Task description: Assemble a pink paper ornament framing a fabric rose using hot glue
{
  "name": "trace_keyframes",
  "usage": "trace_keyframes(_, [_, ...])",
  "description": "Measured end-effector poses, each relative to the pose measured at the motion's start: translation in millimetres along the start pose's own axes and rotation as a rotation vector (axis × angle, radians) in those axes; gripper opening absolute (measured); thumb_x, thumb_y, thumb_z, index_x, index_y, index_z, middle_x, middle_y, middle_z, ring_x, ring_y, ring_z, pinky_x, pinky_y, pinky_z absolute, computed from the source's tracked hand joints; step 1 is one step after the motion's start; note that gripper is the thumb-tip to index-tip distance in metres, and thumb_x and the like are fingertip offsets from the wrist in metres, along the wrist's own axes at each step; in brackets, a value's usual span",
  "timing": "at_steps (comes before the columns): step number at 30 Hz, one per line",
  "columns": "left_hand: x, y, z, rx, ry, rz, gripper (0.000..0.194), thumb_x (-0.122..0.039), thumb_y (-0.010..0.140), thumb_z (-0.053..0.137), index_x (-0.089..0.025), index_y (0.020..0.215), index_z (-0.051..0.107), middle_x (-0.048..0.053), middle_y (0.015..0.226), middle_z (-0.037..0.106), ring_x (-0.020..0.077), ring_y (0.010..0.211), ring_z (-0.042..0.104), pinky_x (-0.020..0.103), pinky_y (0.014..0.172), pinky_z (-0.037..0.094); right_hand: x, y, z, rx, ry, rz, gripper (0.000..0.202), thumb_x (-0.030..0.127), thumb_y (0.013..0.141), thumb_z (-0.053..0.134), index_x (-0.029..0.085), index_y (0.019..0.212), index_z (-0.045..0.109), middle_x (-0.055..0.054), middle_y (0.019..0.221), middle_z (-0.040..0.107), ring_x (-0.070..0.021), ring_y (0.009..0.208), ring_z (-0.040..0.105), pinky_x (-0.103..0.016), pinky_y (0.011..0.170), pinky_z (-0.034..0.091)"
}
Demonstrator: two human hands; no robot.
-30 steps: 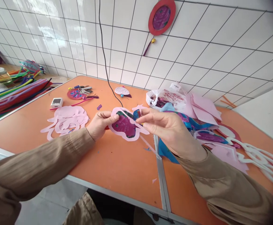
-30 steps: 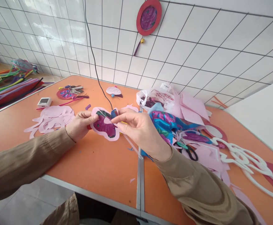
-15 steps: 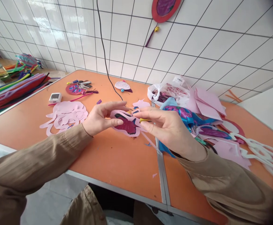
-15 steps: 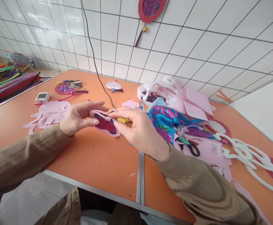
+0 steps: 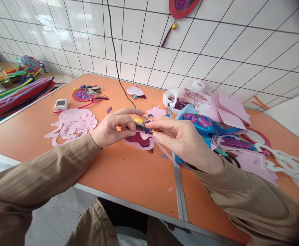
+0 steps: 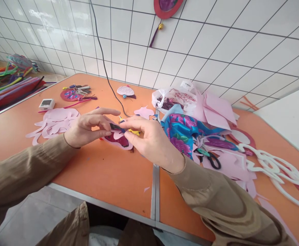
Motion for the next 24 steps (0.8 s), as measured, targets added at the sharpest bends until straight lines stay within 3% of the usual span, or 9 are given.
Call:
trace_keyframes(6, [8.7,1.2,-0.7,0.04,-0.07,-0.059,0.011,-0.028,0.08,0.075,-0.018,0.079,0.076,0.014,0.102,0.076,0.0204,0.084,0.07,0.028,0.071,0.055,3.5,1.0,0.8,0.02,0.067,0.086,0.023,0.015,0.086,0.06,0.023,0.101,0.075,-0.005,0.109,0.075,-0.0205,0.105,0.071,-0.035,0.09,0.062])
trace_keyframes(11, [13.8,4.2,-1.7,0.072,-0.127,-0.119,0.024,-0.04,0.075,0.081,-0.018,0.067,0.077,0.012,0.08,0.074,0.0194,0.072,0.068,0.028,0.068,0.054,7.8,5.1,-7.3,0.035,0.066,0.051,0.018,0.017,0.085,0.061,0.026,0.092,0.075,-0.004,0.112,0.075,-0.0211,0.111,0.07,-0.034,0.088,0.063])
trace_keyframes(14, [14.2,5.4,-2.4,0.086,-0.128,-0.111,0.023,-0.04,0.074,0.082,-0.019,0.065,0.078,0.012,0.076,0.074,0.0189,0.069,0.067,0.027,0.065,0.052,-5.3,11.8,-19.6,-0.051,-0.005,0.059,0.011,0.021,0.085,0.063,0.022,0.09,0.072,-0.006,0.112,0.075,-0.0214,0.104,0.072,-0.037,0.086,0.063])
trace_keyframes(16, [14.5,5.7,-2.9,0.097,-0.117,-0.108,0.022,-0.04,0.074,0.082,-0.019,0.065,0.078,0.012,0.075,0.073,0.0192,0.068,0.067,0.027,0.063,0.051,-23.1,16.4,-24.5,-0.05,-0.141,0.058,0.015,0.017,0.085,0.06,0.02,0.093,0.072,-0.006,0.102,0.077,-0.0194,0.092,0.074,-0.038,0.084,0.062])
trace_keyframes(18, [14.7,5.5,-3.6,0.108,-0.107,-0.111,0.024,-0.041,0.073,0.082,-0.019,0.066,0.079,0.013,0.074,0.073,0.0193,0.066,0.065,0.028,0.06,0.049,-44.3,19.8,-25.4,0.019,-0.342,0.039,0.024,0.009,0.084,0.054,0.02,0.095,0.073,-0.006,0.101,0.077,-0.0199,0.087,0.074,-0.039,0.081,0.062])
trace_keyframes(20, [14.4,5.3,-4.2,0.116,-0.094,-0.108,0.025,-0.043,0.074,0.081,-0.02,0.066,0.079,0.013,0.074,0.073,0.0195,0.065,0.065,0.028,0.059,0.048,-64.3,20.8,-21.4,0.188,-0.577,0.005,0.04,-0.001,0.077,0.05,0.018,0.104,0.073,-0.009,0.11,0.076,-0.0251,0.102,0.071,-0.043,0.087,0.059])
trace_keyframes(24, [11.7,5.4,-5.0,0.119,-0.065,-0.078,0.022,-0.04,0.079,0.077,-0.022,0.067,0.079,0.012,0.076,0.074,0.0195,0.065,0.066,0.028,0.058,0.05,-82.2,16.6,-12.5,0.45,-0.73,-0.05,0.061,-0.007,0.068,0.049,0.015,0.123,0.066,-0.011,0.119,0.072,-0.027,0.115,0.064,-0.042,0.096,0.052])
Point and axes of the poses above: each hand's wrist, its own y-axis towards the middle knuckle, its own z-axis out of the palm, x = y × z, the point moved 4 cm from there along y, towards the middle knuckle
